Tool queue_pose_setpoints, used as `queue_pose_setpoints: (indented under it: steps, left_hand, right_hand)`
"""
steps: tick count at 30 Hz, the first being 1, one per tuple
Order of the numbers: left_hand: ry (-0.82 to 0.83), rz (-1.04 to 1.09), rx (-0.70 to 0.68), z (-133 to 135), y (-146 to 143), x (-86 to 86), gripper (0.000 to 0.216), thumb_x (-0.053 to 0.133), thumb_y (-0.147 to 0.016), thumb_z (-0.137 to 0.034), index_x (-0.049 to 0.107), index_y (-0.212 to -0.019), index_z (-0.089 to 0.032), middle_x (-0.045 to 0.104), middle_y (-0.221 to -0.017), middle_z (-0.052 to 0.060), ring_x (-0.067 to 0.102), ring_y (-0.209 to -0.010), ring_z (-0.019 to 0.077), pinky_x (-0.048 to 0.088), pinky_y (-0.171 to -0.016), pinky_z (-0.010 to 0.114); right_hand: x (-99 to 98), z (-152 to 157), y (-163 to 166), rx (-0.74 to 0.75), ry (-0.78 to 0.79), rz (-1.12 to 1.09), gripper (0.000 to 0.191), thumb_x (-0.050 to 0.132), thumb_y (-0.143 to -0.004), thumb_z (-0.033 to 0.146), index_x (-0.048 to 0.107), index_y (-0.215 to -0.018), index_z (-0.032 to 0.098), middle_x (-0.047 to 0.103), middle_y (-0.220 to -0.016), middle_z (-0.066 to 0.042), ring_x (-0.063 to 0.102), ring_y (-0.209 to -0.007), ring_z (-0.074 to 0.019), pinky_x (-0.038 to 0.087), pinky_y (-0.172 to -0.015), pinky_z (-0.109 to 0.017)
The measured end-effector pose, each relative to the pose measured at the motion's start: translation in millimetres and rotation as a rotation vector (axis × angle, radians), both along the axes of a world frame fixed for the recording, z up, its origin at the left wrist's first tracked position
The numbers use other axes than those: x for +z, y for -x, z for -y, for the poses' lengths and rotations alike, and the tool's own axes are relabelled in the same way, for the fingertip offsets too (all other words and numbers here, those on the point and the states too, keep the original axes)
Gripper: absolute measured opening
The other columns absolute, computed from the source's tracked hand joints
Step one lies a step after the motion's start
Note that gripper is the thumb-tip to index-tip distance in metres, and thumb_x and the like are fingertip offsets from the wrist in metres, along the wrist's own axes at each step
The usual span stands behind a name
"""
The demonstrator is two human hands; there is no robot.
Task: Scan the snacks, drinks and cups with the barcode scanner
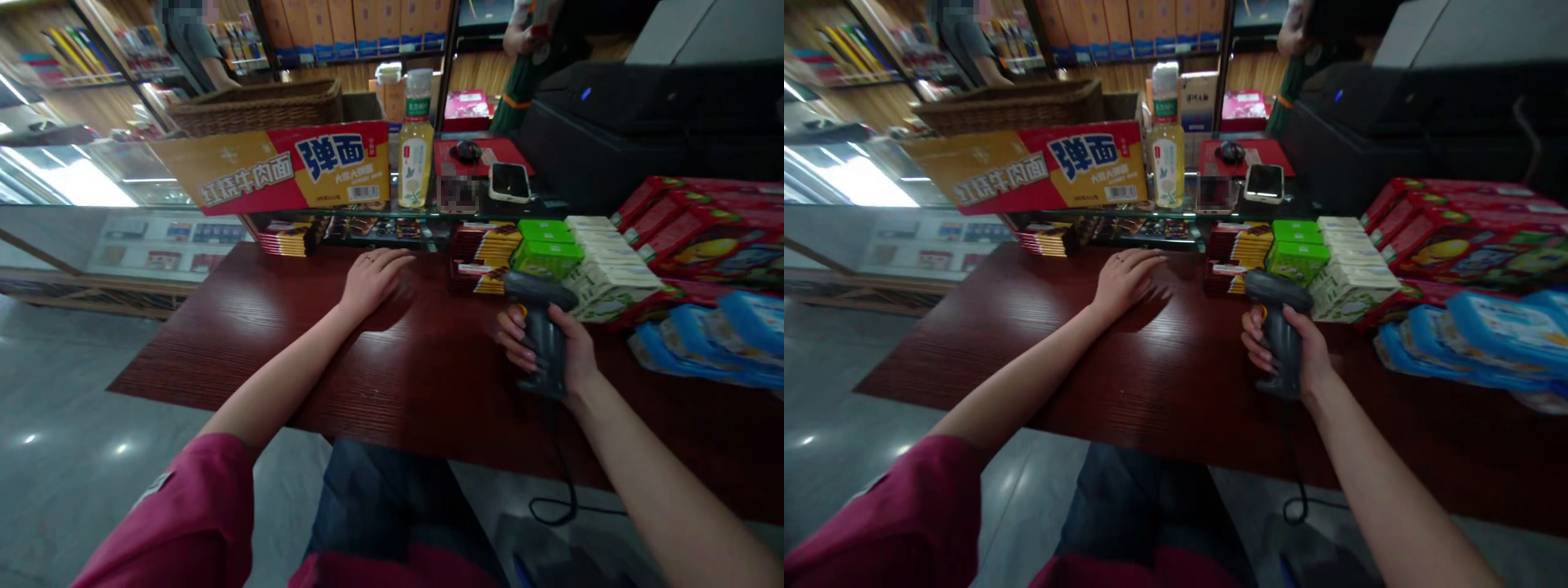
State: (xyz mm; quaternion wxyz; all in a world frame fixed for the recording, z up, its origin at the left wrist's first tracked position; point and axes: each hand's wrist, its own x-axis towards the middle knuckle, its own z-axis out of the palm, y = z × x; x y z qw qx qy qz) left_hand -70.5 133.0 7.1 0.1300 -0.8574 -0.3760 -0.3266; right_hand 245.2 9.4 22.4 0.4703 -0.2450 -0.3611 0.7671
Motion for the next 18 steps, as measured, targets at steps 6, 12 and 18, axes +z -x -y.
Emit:
queue_pose_setpoints:
  steps: [6, 12, 18]
  left_hand:
    - [0.061, 0.224, 0.606, -17, 145, 7.5, 0.034, 0.054, -0.101, -0.019, 0.061, -0.135, -0.017, 0.063, -0.142, 0.012, 0.054, -0.132, 0.0307, 0.04, -0.108, 0.048]
    - [0.115, 0.193, 0.633, -36, 199, 2.6, 0.052, 0.049, -0.1, -0.014, 0.047, -0.151, -0.023, 0.047, -0.163, 0.005, 0.034, -0.154, 0.0291, 0.034, -0.117, 0.051]
    - [0.092, 0.217, 0.528, -48, 217, -4.3, 0.037, 0.045, -0.105, -0.021, 0.067, -0.134, -0.03, 0.066, -0.145, 0.0, 0.049, -0.148, 0.0226, 0.03, -0.123, 0.049]
  right_hand:
    - [-14.5, -19, 61, 0.258, -0.014, 0.063, 0.041, 0.066, -0.086, 0.058, 0.066, -0.089, 0.018, 0.051, -0.076, -0.003, 0.04, -0.051, -0.0123, 0.039, -0.038, -0.025]
    - [-7.7, -56, 137, 0.343, 0.014, 0.051, 0.039, 0.068, -0.086, 0.055, 0.065, -0.088, 0.017, 0.051, -0.076, -0.002, 0.041, -0.053, -0.0116, 0.038, -0.04, -0.023]
    - [1.1, -75, 186, 0.311, 0.034, 0.03, 0.034, 0.069, -0.087, 0.05, 0.065, -0.088, 0.016, 0.051, -0.075, -0.002, 0.042, -0.053, -0.0118, 0.04, -0.041, -0.023]
